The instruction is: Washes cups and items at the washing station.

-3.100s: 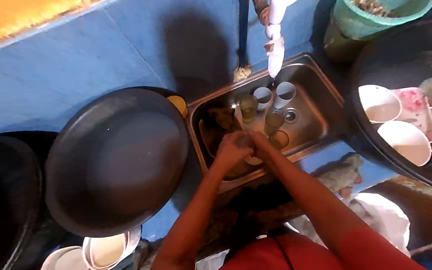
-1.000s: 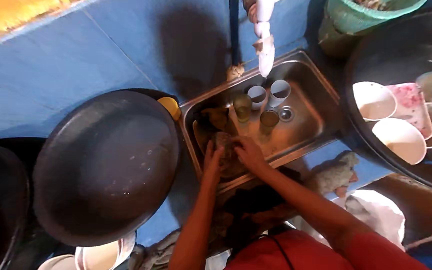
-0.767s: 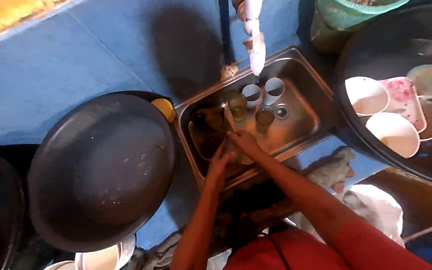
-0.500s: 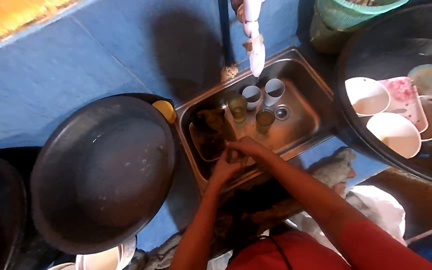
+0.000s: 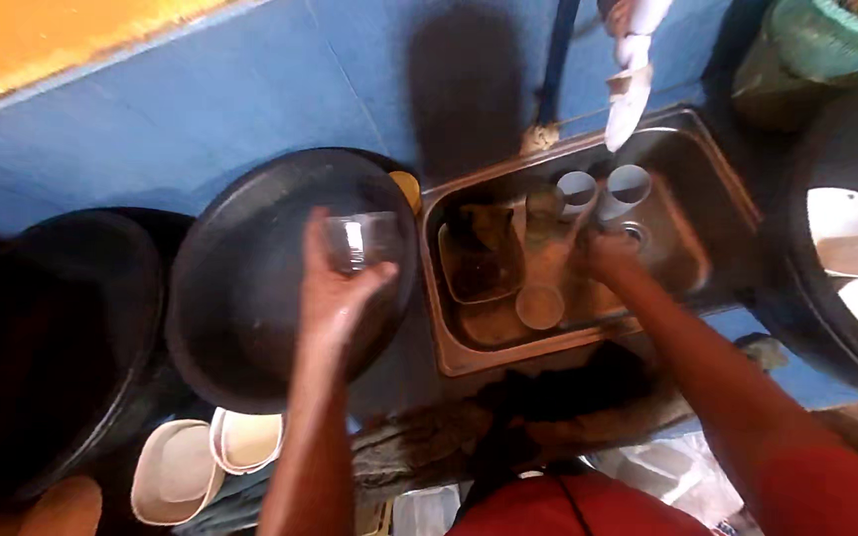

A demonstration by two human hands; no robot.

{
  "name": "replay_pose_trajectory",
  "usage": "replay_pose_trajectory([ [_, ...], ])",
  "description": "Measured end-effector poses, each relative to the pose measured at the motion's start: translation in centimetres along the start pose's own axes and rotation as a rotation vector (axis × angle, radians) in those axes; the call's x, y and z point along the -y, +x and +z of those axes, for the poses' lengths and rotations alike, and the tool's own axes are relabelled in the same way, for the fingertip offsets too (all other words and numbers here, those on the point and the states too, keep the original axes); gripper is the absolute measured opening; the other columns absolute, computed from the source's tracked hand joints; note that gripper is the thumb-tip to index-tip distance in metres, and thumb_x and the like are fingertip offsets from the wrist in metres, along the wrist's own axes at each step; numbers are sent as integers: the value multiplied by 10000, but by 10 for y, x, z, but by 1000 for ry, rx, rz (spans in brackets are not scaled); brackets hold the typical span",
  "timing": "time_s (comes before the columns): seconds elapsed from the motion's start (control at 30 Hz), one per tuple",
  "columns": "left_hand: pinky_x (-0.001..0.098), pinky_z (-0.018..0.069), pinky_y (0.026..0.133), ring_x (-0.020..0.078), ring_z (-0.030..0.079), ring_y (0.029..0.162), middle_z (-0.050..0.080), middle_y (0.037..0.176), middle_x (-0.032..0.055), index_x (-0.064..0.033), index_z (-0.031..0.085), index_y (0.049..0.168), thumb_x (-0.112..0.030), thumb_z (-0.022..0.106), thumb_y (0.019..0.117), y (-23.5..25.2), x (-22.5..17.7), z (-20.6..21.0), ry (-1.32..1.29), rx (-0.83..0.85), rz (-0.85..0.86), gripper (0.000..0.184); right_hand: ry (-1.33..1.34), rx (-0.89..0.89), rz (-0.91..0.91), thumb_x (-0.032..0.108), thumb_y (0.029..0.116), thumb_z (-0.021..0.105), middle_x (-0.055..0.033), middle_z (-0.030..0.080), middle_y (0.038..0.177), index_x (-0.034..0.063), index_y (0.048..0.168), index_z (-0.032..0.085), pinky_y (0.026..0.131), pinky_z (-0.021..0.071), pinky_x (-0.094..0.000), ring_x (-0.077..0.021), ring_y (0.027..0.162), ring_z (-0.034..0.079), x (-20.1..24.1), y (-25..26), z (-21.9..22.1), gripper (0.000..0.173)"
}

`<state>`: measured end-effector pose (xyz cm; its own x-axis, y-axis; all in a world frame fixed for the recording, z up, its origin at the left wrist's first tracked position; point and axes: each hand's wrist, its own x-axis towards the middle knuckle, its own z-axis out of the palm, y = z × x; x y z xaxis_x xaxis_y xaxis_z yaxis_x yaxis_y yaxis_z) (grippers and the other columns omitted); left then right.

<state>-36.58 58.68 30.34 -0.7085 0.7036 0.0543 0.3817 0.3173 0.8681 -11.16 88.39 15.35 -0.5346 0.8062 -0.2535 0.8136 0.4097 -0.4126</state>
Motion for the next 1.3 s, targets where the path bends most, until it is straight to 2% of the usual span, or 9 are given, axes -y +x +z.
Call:
replay_pose_trajectory([
  [0.13, 800, 415, 928, 638, 559, 1172, 570, 1302, 411, -225, 127, 1655, -298, 852, 826, 37, 54, -77, 619, -228, -311, 1104, -150, 26, -164, 158, 991, 655, -313, 516, 1453, 10, 1407, 579, 1050, 384, -740, -538, 1363, 461, -23, 14, 18, 449],
  [0.33, 768, 392, 1013, 638, 506, 1256, 494, 1380, 444, -146, 44, 1662, -344, 824, 887, 47, 118, -103, 825, -50, -483, 1118, 366, 24, -39, 191, 1006, 669, -234, 678, 1246, -5, 1201, 706, 1030, 480, -619, -384, 1182, 642, -50, 13, 5, 279],
  [0.43, 793, 346, 1038, 656, 387, 1345, 341, 1508, 438, -29, 166, 1635, -378, 746, 949, 42, 72, -71, 842, -115, -231, 964, 922, 37, 270, 367, 1090, 503, -145, 693, 1140, 13, 1311, 607, 823, 551, -416, -208, 926, 661, -47, -14, -5, 430],
  [0.53, 699, 330, 1131, 553, 383, 1413, 361, 1546, 363, 16, 273, 1591, -373, 593, 1040, 19, -7, 1, 727, -48, 118, 746, 1256, -92, 484, 497, 1079, 438, 0, 576, 740, 92, 1047, 605, 526, 490, -282, -88, 564, 527, -28, -26, 7, 439],
  [0.67, 592, 426, 1113, 438, 502, 1372, 518, 1488, 261, -82, 631, 1397, -292, 826, 862, 3, -22, 137, 506, 306, 626, 607, 1520, 37, 568, 462, 1058, 478, -84, 625, 941, 71, 1207, 590, 684, 562, -403, -193, 785, 624, 0, -32, 22, 433],
  [0.8, 543, 495, 1072, 416, 551, 1330, 550, 1452, 245, -120, 735, 1241, -282, 778, 910, 15, 10, 215, 298, 454, 890, 371, 1696, 309, 529, 464, 1038, 498, -16, 618, 744, 128, 1012, 606, 546, 543, -298, -122, 612, 615, 28, -52, 19, 354],
  [1.0, 519, 533, 893, 309, 645, 1036, 662, 1156, 217, 3, 631, 1261, -333, 431, 1094, 21, 3, 214, -43, 351, -289, 426, 1126, 381, -320, 47, 942, 708, -139, 677, 1276, 19, 1372, 614, 1000, 548, -391, -198, 1131, 662, 41, -72, 13, 441],
  [1.13, 398, 558, 815, 186, 650, 927, 674, 1070, 92, -92, 608, 1306, -455, 381, 1102, 7, 28, 204, -313, 537, -614, 475, 623, 268, -318, 365, 985, 694, -103, 741, 951, 74, 1048, 761, 861, 563, -517, -225, 876, 704, 50, -60, -3, 305],
  [1.3, 389, 612, 667, 240, 699, 840, 686, 1080, 114, -209, 440, 1483, -481, 403, 1085, -9, 34, 207, -752, 606, -608, 483, 840, -40, -3, 431, 1053, 561, -116, 633, 815, 3, 983, 690, 712, 508, -459, -221, 724, 594, 71, -53, -4, 453],
])
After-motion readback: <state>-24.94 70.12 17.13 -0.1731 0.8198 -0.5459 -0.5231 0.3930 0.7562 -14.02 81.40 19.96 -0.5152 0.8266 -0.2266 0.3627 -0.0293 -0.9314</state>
